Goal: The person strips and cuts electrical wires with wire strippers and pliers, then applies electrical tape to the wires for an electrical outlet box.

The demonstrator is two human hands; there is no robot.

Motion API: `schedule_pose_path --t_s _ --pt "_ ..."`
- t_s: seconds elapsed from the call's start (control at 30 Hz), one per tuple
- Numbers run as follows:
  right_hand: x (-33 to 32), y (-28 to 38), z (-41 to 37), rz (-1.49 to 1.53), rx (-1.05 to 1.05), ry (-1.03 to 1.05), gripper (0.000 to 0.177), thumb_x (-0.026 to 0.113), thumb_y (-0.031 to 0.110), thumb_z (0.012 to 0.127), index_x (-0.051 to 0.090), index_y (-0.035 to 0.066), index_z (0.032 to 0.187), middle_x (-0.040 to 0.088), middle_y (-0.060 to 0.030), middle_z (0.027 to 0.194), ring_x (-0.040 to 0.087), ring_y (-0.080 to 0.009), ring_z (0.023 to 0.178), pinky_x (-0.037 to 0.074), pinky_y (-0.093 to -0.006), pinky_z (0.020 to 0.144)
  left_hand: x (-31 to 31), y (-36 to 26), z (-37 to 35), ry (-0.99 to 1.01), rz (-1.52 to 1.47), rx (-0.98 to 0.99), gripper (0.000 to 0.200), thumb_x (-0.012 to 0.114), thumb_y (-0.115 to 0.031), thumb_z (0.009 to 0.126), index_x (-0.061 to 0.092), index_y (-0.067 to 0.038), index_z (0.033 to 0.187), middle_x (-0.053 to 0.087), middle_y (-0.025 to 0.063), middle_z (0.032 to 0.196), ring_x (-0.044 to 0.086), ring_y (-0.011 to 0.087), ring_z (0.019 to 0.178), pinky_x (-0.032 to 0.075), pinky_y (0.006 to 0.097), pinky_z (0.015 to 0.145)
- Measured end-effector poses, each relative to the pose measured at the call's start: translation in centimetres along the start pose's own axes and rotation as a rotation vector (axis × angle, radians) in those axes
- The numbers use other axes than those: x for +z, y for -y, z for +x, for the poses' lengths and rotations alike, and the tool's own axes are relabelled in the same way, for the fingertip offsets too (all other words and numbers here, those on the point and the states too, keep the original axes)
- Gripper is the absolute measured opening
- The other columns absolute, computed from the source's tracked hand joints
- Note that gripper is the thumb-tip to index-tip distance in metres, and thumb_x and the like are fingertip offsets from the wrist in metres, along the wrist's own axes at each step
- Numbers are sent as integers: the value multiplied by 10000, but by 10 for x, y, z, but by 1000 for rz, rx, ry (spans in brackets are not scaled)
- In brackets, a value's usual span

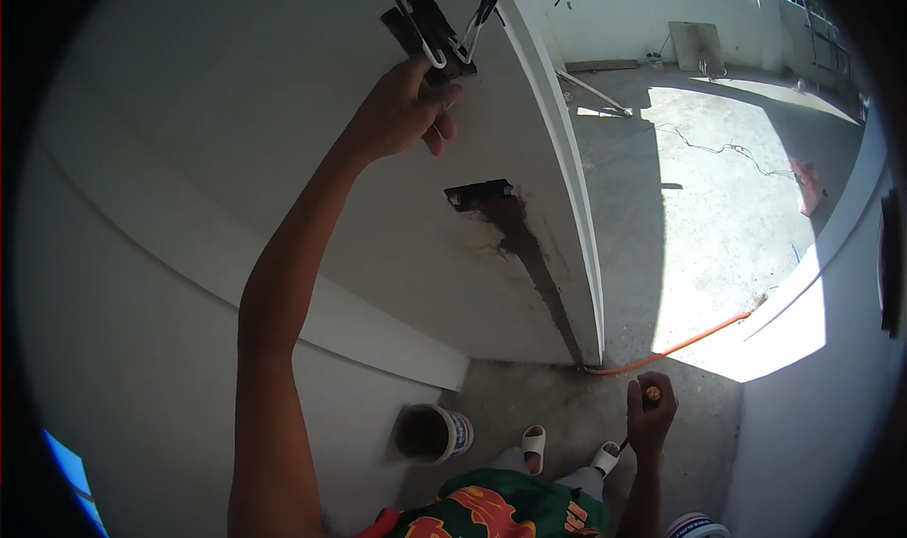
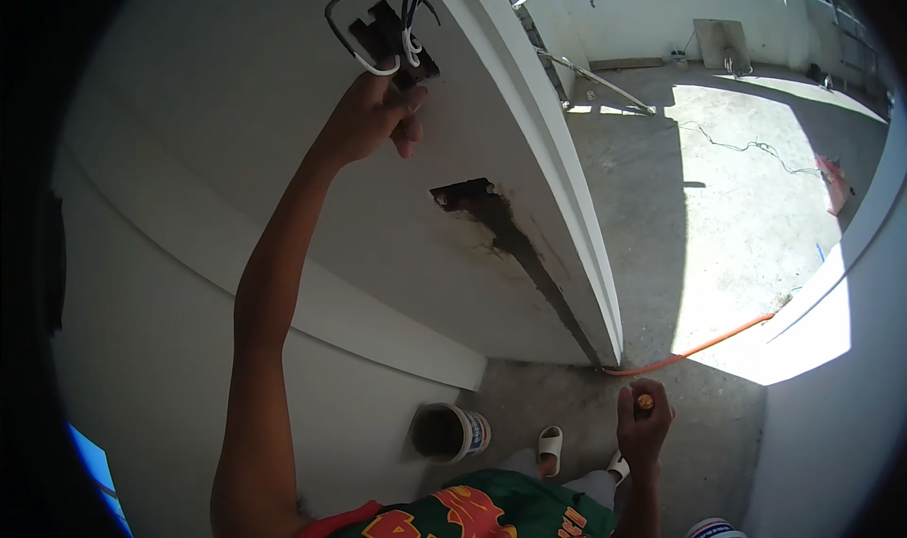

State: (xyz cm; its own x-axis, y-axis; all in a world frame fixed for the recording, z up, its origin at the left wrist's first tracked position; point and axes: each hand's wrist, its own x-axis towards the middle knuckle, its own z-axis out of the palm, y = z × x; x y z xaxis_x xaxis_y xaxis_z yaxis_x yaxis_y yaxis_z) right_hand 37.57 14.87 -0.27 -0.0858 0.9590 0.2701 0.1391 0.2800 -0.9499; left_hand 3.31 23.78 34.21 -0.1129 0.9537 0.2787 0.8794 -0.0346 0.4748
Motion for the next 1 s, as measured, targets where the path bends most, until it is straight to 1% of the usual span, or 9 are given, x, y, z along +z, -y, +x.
schedule_pose_path --t_s 0.1,0.23,0.43,0.53,0.63,0.73,0.83,0.93,1.0 --pt "-1 21 5 -94 -64 90 117 694 83 806 590 31 817 605 -100 677 601 -233 590 465 -339 581 -4 -18 -8 31 -8 -63 275 521 -184 955 483 2 1154 657 111 687 634 166 496 501 307 513" --pt "9 35 3 -93 -110 62 120 694 80 808 589 30 778 603 -92 661 597 -212 575 465 -332 571 -4 -18 -20 -19 39 60 269 507 -165 963 475 -6 1178 664 116 702 650 166 524 513 311 527" --pt "25 50 -1 -86 -82 156 131 705 80 805 591 19 782 619 -95 659 614 -187 565 474 -312 550 -29 -15 -7 241 31 106 341 495 -209 983 440 -3 1249 674 125 713 655 170 535 527 319 546" --pt "32 51 -2 -71 -78 179 126 700 80 804 593 16 786 625 -93 664 617 -179 583 483 -313 575 -30 -34 -11 218 354 55 331 502 -209 983 456 10 1227 668 132 704 666 190 551 539 336 564" --pt "31 52 -3 -53 -80 173 116 684 76 803 589 12 788 626 -85 666 602 -160 599 477 -309 599 -26 -34 -2 171 679 106 345 514 -215 978 458 28 1216 663 141 702 672 207 562 547 345 567" --pt "25 53 -1 -50 -98 146 94 666 55 798 584 9 787 618 -86 680 597 -160 608 472 -299 592 -32 -31 -3 218 485 135 326 525 -212 968 472 36 1173 668 137 714 674 207 567 545 338 549" --pt "18 50 5 -20 -143 112 67 643 28 788 579 9 781 607 -93 690 598 -172 609 467 -294 575 -35 -36 -9 148 538 124 325 554 -197 943 476 37 1154 663 143 704 672 210 564 542 341 543" --pt "16 53 11 5 -139 105 51 626 17 784 576 9 786 598 -86 689 586 -155 613 462 -287 577 -38 -29 -6 319 291 33 303 561 -165 920 480 36 1132 658 135 676 668 208 550 541 340 544" --pt "20 53 13 -16 -128 116 49 625 16 787 577 9 792 601 -83 692 589 -144 620 468 -286 582 -37 -31 -6 268 396 19 307 556 -151 911 482 31 1146 657 127 660 666 206 545 540 336 545"
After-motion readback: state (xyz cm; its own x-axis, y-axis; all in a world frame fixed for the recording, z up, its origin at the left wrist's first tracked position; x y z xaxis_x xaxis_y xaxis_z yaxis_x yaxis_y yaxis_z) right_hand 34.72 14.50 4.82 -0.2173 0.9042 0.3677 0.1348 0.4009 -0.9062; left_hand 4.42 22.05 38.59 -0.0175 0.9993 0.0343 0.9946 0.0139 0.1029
